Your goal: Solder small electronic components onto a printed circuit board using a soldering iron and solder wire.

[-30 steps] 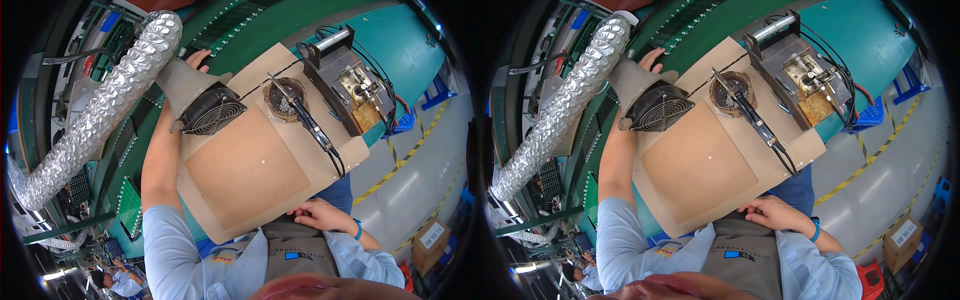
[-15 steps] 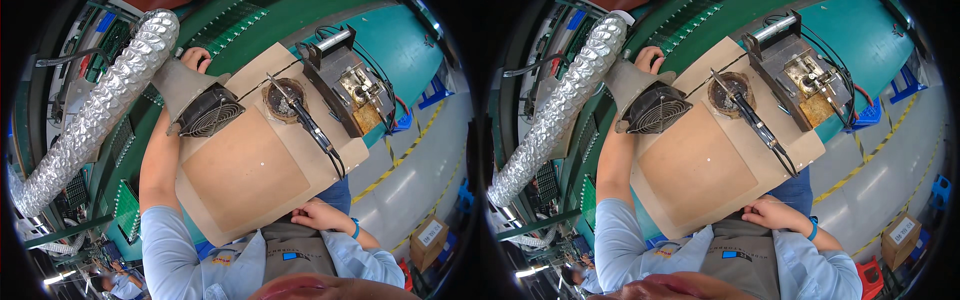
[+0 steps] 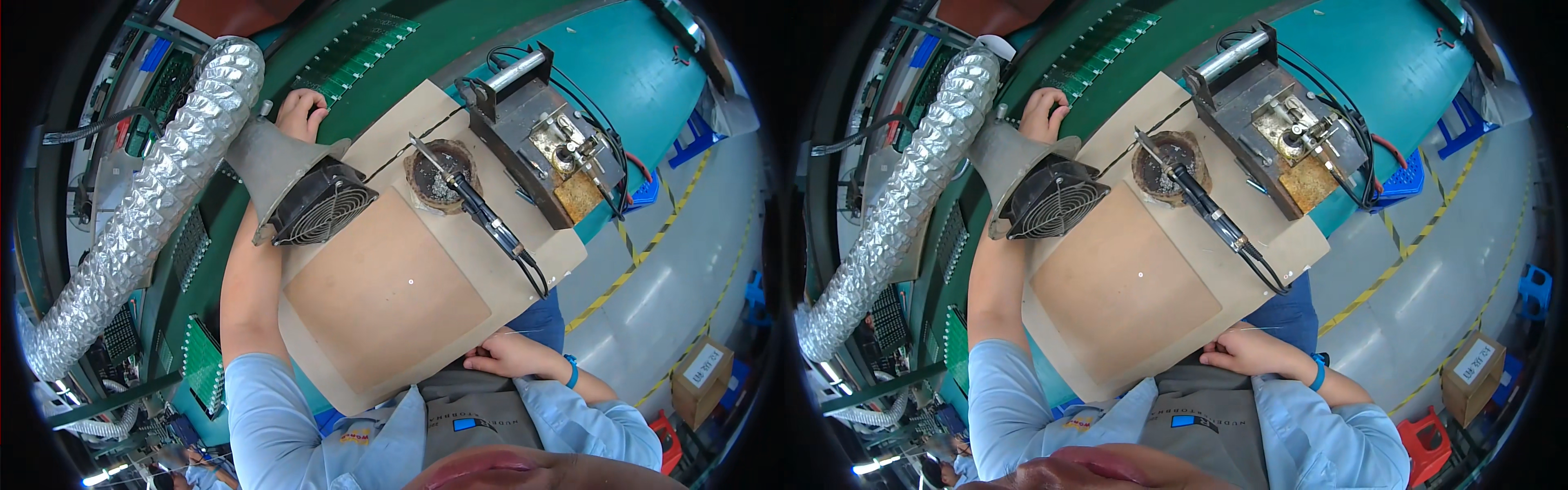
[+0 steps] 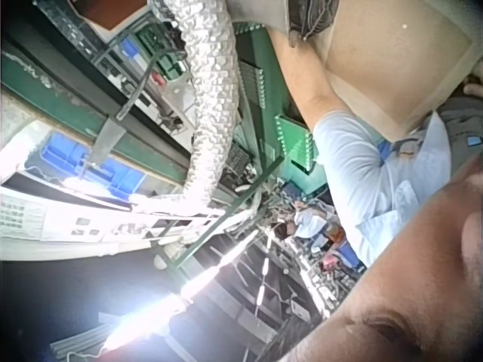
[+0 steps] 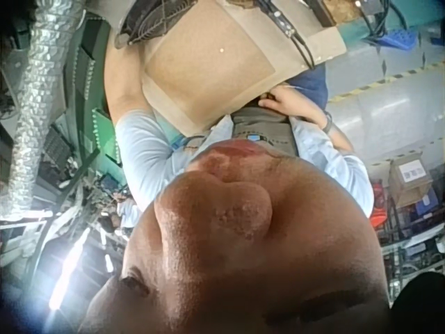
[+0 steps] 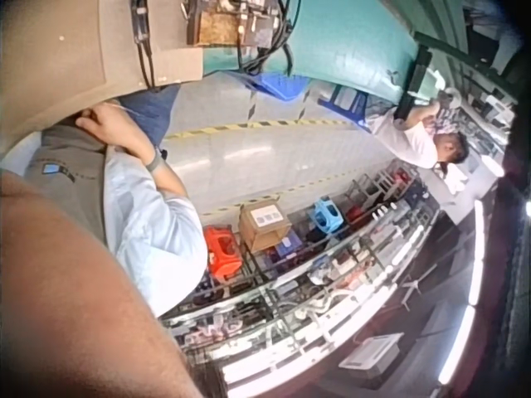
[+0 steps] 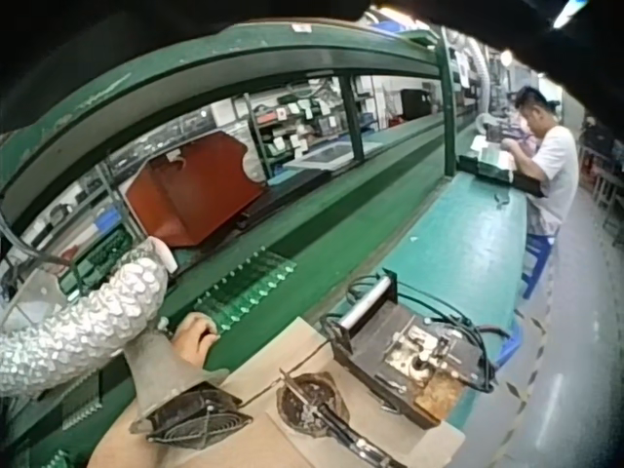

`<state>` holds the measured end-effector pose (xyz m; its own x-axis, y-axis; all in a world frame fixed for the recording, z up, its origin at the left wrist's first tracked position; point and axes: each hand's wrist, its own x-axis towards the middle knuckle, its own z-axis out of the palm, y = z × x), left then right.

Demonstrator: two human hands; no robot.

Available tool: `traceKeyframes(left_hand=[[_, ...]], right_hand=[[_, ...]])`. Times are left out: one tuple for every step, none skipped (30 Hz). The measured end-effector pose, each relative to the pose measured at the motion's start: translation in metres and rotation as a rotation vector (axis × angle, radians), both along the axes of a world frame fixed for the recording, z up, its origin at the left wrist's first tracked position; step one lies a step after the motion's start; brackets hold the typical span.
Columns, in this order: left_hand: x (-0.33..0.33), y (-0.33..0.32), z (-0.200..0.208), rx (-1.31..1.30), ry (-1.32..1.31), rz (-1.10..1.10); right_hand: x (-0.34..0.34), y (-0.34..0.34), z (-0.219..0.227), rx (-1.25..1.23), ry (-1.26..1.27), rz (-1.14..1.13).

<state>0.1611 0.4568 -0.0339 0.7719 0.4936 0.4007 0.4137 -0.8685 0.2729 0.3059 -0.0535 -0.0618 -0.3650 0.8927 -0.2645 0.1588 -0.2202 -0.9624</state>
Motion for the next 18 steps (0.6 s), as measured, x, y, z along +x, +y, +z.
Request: traceKeyframes(left_hand=[[0.000, 0.000, 0.001, 0.000, 0.001, 0.001], [0.001, 0.000, 0.002, -0.010, 0.006, -0.006], [0.001, -0.001, 0.003, -0.019, 0.011, -0.013], [0.002, -0.002, 0.004, -0.029, 0.016, -0.021], [0.003, -0.002, 0.005, -0.038, 0.021, -0.028], [0.002, -0.002, 0.005, -0.037, 0.021, -0.029], [0.000, -0.003, 0.004, -0.030, 0.006, -0.045], [-0.003, -0.003, 0.003, -0.021, -0.008, -0.060], [-0.006, -0.004, 0.003, -0.013, -0.023, -0.075], [-0.011, -0.006, 0.003, -0.004, -0.038, -0.089], [-0.015, -0.007, 0.002, -0.002, -0.043, -0.091], [-0.022, -0.009, 0.002, 0.091, 0.022, -0.076], [-0.030, -0.012, 0.003, 0.186, 0.085, -0.059], [-0.039, -0.015, 0.005, 0.280, 0.148, -0.040], [-0.048, -0.018, 0.007, 0.374, 0.211, -0.018], [-0.056, -0.023, 0.009, 0.375, 0.205, -0.016], [-0.065, -0.029, 0.012, 0.203, 0.182, 0.003], [-0.076, -0.036, 0.015, 0.032, 0.160, 0.024]], right_hand=[[0.000, 0.001, 0.000, 0.000, 0.001, 0.001], [0.001, 0.002, 0.001, -0.012, -0.003, 0.003], [0.002, 0.002, 0.003, -0.023, -0.007, 0.004], [0.002, 0.003, 0.004, -0.034, -0.012, 0.005], [0.003, 0.003, 0.004, -0.045, -0.016, 0.006], [0.003, 0.004, 0.005, -0.045, -0.016, 0.005], [0.003, 0.004, 0.005, -0.044, -0.021, 0.004], [0.003, 0.004, 0.006, -0.043, -0.025, 0.004], [0.003, 0.004, 0.006, -0.042, -0.030, 0.004], [0.003, 0.004, 0.007, -0.040, -0.035, 0.005], [0.002, 0.004, 0.007, -0.039, -0.040, 0.003], [0.000, 0.003, 0.005, -0.047, -0.043, 0.018], [-0.001, 0.002, 0.003, -0.054, -0.047, 0.034], [-0.003, 0.002, 0.001, -0.061, -0.052, 0.050], [-0.003, 0.003, 0.000, -0.068, -0.058, 0.068], [-0.003, 0.001, 0.000, -0.067, -0.064, 0.069], [-0.004, 0.000, -0.001, -0.048, -0.059, 0.060], [-0.005, -0.001, -0.002, -0.028, -0.052, 0.054]])
